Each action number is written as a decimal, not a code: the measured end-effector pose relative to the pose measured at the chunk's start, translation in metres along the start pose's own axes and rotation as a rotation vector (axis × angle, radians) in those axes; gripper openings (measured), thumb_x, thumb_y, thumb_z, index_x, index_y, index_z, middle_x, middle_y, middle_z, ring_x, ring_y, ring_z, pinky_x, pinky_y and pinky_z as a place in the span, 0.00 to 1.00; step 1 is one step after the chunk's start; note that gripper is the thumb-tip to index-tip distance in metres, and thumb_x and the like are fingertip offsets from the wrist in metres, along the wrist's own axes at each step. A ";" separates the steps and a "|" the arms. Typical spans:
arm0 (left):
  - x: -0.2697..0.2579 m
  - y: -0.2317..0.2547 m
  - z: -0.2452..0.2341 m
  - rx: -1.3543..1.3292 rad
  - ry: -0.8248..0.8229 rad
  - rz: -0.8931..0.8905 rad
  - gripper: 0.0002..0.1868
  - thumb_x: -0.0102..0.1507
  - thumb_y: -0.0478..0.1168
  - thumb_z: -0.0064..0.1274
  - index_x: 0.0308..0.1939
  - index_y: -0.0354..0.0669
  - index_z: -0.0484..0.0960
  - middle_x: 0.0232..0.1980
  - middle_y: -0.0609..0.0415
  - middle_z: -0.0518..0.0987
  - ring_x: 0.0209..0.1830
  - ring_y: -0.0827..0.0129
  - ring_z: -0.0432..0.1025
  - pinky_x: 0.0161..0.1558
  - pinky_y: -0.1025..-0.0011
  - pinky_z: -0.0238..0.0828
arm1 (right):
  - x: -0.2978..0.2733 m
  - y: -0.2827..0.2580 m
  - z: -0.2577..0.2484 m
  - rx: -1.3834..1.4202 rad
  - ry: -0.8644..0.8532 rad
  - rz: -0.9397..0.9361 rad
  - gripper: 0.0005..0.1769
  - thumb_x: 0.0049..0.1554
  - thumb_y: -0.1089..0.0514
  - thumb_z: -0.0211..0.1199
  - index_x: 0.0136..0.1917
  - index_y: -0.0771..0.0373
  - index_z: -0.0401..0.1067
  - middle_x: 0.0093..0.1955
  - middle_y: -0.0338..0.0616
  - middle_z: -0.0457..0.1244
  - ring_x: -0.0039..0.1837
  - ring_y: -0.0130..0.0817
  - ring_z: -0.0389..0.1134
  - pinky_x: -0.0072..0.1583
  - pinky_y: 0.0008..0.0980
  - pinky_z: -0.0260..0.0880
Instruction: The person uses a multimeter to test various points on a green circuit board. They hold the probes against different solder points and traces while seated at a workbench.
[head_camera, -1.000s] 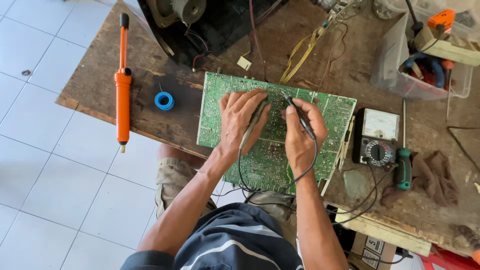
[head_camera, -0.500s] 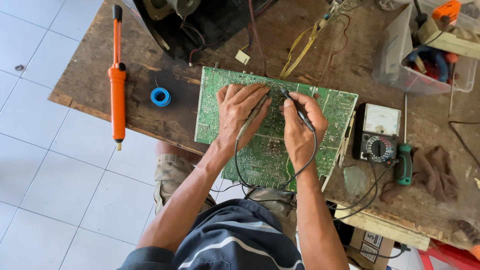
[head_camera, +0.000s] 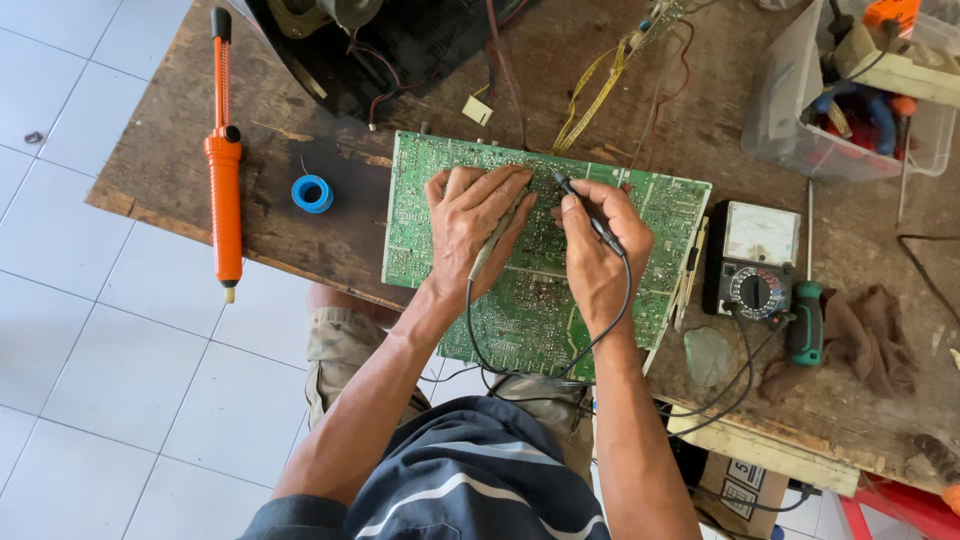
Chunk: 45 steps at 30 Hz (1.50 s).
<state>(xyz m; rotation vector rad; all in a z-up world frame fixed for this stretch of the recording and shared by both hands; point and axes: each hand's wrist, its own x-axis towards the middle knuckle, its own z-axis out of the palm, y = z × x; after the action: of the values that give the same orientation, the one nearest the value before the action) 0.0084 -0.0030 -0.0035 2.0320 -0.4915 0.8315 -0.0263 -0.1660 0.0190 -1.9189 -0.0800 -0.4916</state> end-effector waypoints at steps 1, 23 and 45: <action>-0.002 -0.001 0.000 -0.001 -0.001 0.000 0.10 0.72 0.44 0.66 0.56 0.49 0.92 0.57 0.58 0.90 0.50 0.66 0.77 0.62 0.61 0.60 | -0.001 -0.001 0.000 -0.001 0.001 0.001 0.10 0.71 0.68 0.59 0.63 0.75 0.75 0.57 0.64 0.69 0.54 0.44 0.77 0.57 0.38 0.83; 0.004 0.005 -0.001 0.006 0.027 0.006 0.09 0.73 0.42 0.65 0.56 0.48 0.91 0.56 0.57 0.90 0.49 0.64 0.78 0.63 0.59 0.60 | 0.002 -0.018 0.000 -0.054 -0.006 -0.032 0.09 0.70 0.69 0.59 0.61 0.76 0.76 0.54 0.64 0.69 0.53 0.49 0.77 0.54 0.40 0.82; -0.032 -0.014 -0.074 -0.085 0.125 -0.421 0.09 0.70 0.34 0.68 0.55 0.39 0.91 0.74 0.36 0.77 0.79 0.35 0.68 0.80 0.40 0.61 | -0.058 0.022 -0.081 -0.222 0.384 -0.086 0.14 0.78 0.65 0.56 0.73 0.75 0.69 0.65 0.65 0.66 0.64 0.50 0.74 0.66 0.45 0.78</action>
<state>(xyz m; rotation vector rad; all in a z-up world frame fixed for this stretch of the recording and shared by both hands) -0.0333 0.0675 -0.0044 1.8964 -0.0228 0.6607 -0.0971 -0.2382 0.0034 -2.0062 0.1479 -0.9521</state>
